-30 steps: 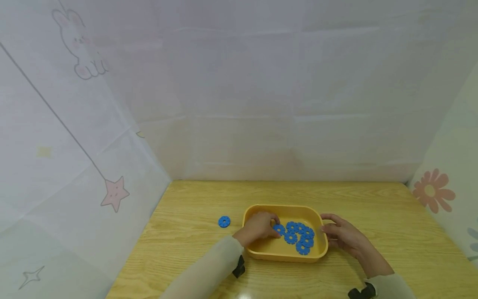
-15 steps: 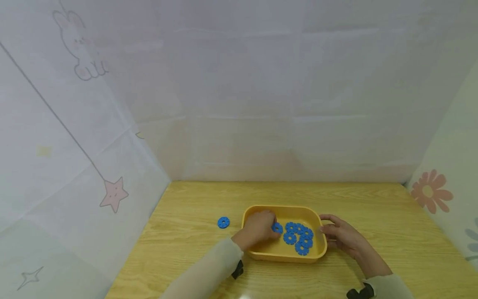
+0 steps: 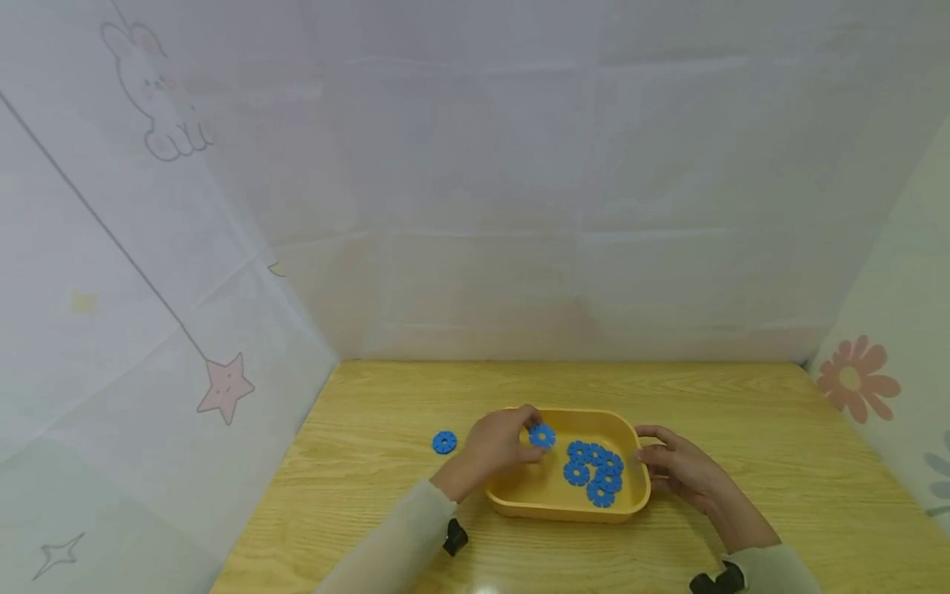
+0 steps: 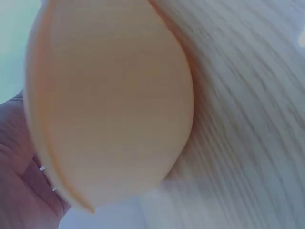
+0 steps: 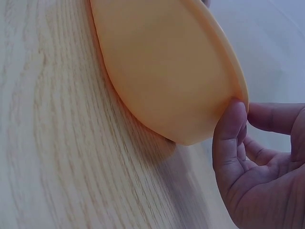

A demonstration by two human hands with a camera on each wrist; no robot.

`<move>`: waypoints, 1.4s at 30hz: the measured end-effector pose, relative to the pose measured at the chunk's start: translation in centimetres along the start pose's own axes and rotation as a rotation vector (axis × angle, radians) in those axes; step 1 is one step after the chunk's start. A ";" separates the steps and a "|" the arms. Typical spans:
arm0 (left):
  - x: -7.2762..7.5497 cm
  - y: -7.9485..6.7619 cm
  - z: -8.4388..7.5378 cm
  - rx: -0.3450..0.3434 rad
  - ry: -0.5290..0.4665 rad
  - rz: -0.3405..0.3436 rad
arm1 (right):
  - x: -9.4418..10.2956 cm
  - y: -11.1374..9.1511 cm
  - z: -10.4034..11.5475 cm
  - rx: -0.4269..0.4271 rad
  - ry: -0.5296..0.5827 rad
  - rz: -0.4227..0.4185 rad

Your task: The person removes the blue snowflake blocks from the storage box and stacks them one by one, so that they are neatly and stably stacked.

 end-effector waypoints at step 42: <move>4.2 -6.4 14.2 0.136 -0.356 -0.215 | -0.1 -0.2 0.1 0.007 -0.005 0.012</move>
Point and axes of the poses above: each hand's wrist, its own y-axis towards the middle knuckle, its own x-axis out of the back of the hand, z = x × y, the point moved 6 cm from there along y, towards the middle knuckle, and after that the axes turned 2 degrees about z, right-handed, at the moved point
